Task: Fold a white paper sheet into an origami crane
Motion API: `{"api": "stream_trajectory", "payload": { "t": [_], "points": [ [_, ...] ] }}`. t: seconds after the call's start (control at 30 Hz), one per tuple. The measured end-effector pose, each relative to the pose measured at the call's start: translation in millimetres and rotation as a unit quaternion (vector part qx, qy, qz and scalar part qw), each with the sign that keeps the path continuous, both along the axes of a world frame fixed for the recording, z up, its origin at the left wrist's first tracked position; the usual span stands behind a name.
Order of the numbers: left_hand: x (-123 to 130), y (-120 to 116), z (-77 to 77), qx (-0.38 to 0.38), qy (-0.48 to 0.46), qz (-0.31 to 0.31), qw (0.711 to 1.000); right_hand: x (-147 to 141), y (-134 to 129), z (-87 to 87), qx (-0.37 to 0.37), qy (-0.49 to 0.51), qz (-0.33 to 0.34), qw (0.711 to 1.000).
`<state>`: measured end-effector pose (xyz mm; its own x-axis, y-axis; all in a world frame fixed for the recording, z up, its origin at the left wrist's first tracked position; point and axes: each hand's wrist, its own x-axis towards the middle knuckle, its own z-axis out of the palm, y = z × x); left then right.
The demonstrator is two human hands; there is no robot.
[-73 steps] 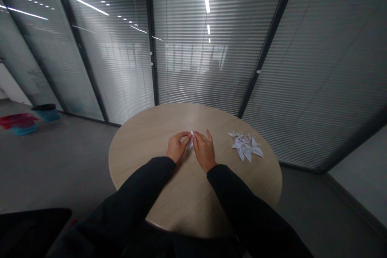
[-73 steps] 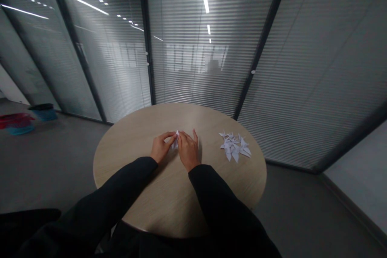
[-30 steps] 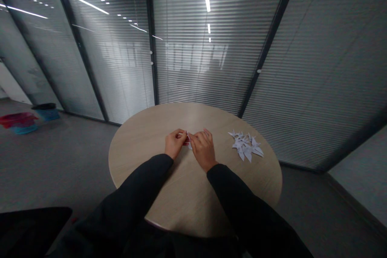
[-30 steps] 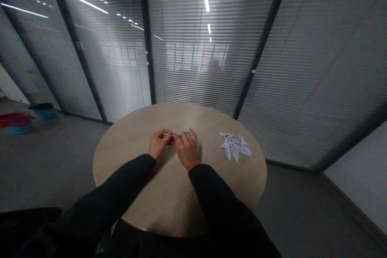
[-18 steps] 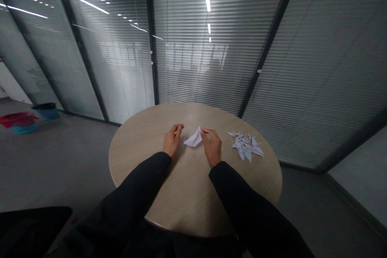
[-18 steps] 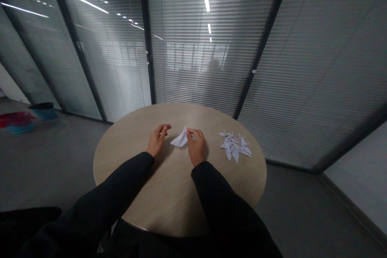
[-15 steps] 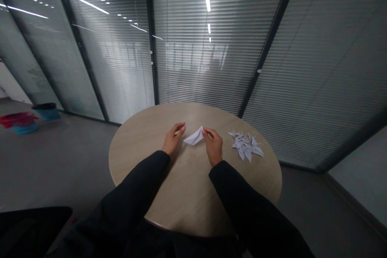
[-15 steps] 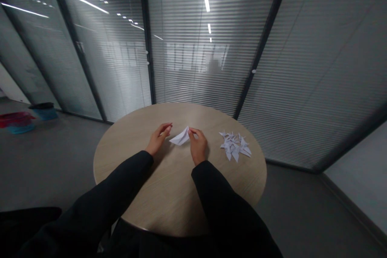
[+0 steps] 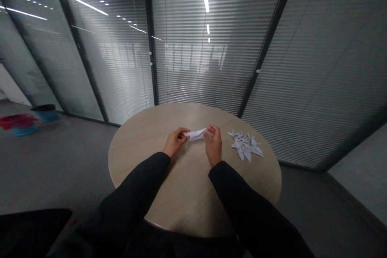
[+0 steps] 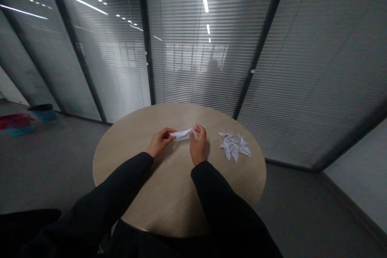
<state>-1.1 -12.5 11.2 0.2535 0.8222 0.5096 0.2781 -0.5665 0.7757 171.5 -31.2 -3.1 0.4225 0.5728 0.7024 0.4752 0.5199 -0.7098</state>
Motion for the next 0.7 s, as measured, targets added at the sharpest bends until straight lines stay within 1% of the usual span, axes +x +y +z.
{"api": "stream_trajectory", "payload": {
  "t": [0.07,0.13,0.23,0.3,0.4,0.7],
  "points": [
    [0,-1,1.2,0.013,0.020,0.015,1.000,-5,-10,7.0,0.052,-0.124,-0.038,0.990],
    [0,-3,1.2,0.029,0.029,0.020,0.999,-11,-18,12.8,0.087,-0.234,-0.047,0.967],
    [1,-3,-0.8,0.058,0.022,0.007,0.998,-16,-23,15.1,0.099,-0.333,-0.042,0.937],
    [2,-3,-2.6,0.075,0.013,-0.006,0.997,-18,-22,13.1,0.096,-0.360,-0.036,0.927],
    [2,-2,-4.4,0.090,0.003,-0.015,0.996,-17,-19,9.3,0.086,-0.369,-0.031,0.925],
    [3,2,-6.9,0.076,-0.063,-0.014,0.995,-16,-19,7.1,0.073,-0.375,-0.027,0.924]
  ]
}}
